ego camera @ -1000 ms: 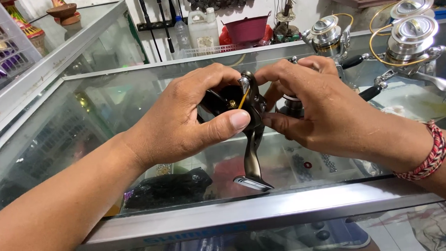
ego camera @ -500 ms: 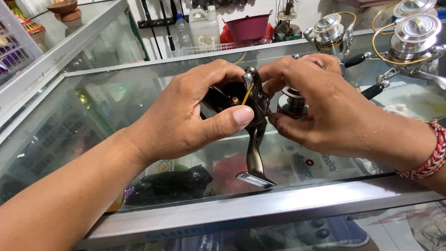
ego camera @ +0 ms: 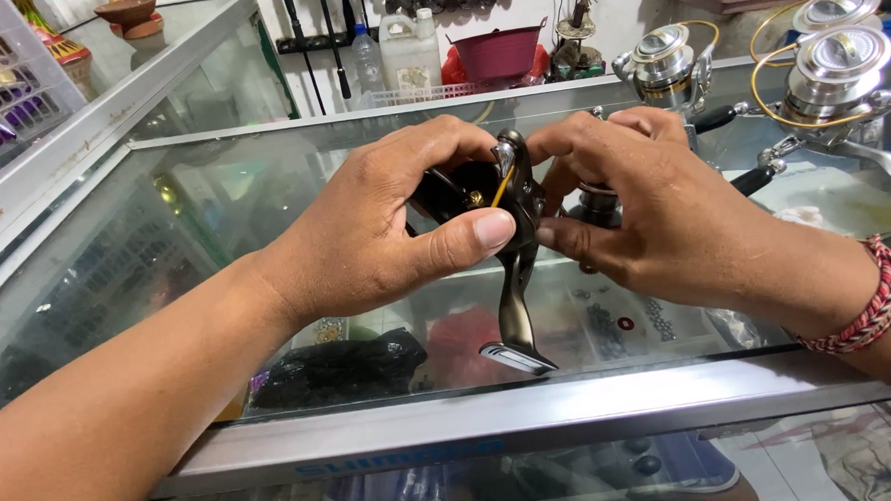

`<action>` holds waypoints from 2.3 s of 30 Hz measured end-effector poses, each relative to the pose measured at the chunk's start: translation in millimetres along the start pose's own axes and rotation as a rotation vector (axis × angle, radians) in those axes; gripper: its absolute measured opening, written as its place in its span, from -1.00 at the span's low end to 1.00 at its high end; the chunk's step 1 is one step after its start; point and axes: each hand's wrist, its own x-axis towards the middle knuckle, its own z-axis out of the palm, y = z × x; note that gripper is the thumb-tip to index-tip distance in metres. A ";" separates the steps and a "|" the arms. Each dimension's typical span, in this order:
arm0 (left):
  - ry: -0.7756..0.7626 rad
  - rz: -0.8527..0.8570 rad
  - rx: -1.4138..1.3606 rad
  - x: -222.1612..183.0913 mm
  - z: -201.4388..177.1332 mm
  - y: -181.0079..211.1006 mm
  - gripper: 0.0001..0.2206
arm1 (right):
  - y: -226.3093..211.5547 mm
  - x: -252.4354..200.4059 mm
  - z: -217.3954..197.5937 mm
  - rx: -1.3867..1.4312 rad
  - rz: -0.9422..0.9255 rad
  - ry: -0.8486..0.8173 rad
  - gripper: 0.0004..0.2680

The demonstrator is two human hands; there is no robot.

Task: Reassembling a fishing reel by attaching the spool and handle to the main housing on a glass counter.

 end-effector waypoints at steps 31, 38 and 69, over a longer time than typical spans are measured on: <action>0.004 0.009 0.018 -0.2 1.1 -2.4 -0.59 | 0.7 1.0 -2.9 -0.021 -0.007 0.009 -0.65; -0.001 0.002 0.013 -0.4 0.8 -1.2 -0.58 | 1.0 -0.6 -3.6 -0.017 -0.049 0.024 -0.62; 0.065 0.027 0.215 1.8 0.7 -5.4 -0.54 | 4.7 -14.1 -18.9 -0.250 -0.224 -0.067 -0.94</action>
